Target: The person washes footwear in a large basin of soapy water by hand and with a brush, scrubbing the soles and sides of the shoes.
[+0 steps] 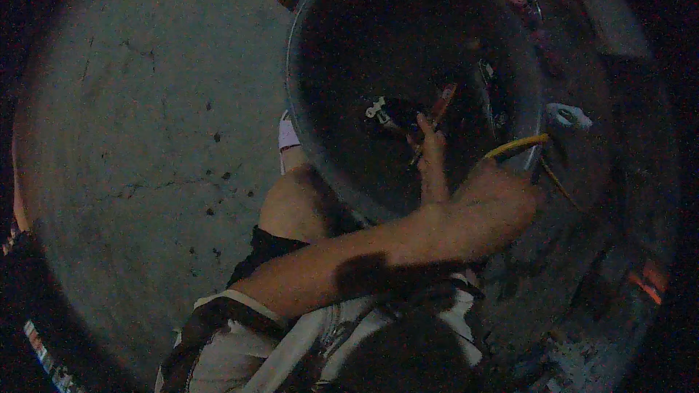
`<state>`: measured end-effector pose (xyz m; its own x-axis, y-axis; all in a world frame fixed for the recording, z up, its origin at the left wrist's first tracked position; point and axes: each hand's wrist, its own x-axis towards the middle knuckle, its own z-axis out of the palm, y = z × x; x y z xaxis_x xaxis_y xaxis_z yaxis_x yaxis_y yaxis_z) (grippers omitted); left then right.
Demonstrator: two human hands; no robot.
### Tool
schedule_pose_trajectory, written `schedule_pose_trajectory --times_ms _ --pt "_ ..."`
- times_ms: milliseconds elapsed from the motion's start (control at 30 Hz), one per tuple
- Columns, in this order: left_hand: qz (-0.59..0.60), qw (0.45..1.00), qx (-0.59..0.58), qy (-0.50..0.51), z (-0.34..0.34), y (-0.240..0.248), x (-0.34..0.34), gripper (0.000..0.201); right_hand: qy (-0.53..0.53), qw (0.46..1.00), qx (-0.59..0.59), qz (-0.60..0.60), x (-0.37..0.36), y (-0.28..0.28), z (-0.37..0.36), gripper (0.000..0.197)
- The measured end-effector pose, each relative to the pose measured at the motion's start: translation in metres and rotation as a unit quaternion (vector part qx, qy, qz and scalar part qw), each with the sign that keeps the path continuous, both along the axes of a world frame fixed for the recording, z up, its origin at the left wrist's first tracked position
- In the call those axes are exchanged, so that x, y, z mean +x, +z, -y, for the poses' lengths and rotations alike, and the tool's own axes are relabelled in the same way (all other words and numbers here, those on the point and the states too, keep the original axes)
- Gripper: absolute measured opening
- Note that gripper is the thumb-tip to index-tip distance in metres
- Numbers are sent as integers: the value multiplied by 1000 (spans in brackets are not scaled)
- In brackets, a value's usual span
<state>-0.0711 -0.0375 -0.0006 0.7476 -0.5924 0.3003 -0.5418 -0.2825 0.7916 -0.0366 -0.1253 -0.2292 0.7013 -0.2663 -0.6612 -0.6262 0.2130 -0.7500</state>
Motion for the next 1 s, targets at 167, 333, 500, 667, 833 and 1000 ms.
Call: schedule_pose_trajectory --times_ms 167,333,500,667,833,1000 --pt "36 994 34 100 -49 -33 -12 18 20 997 68 9 -18 34 6 46" --pt "-40 986 -16 162 -101 -78 -36 25 -72 972 163 152 -67 80 -47 43" --pt "-197 901 -215 321 -126 -142 -21 39 -105 967 152 175 -68 94 -33 37" --pt "-465 788 -302 266 -134 -156 -25 59 -176 939 221 197 -84 122 -57 38" --pt "-448 839 -291 101 -119 -184 -53 88 -156 902 375 146 -109 112 -52 31" --pt "-483 783 -393 11 -114 -205 -66 90 -205 887 382 162 -123 123 -82 30"
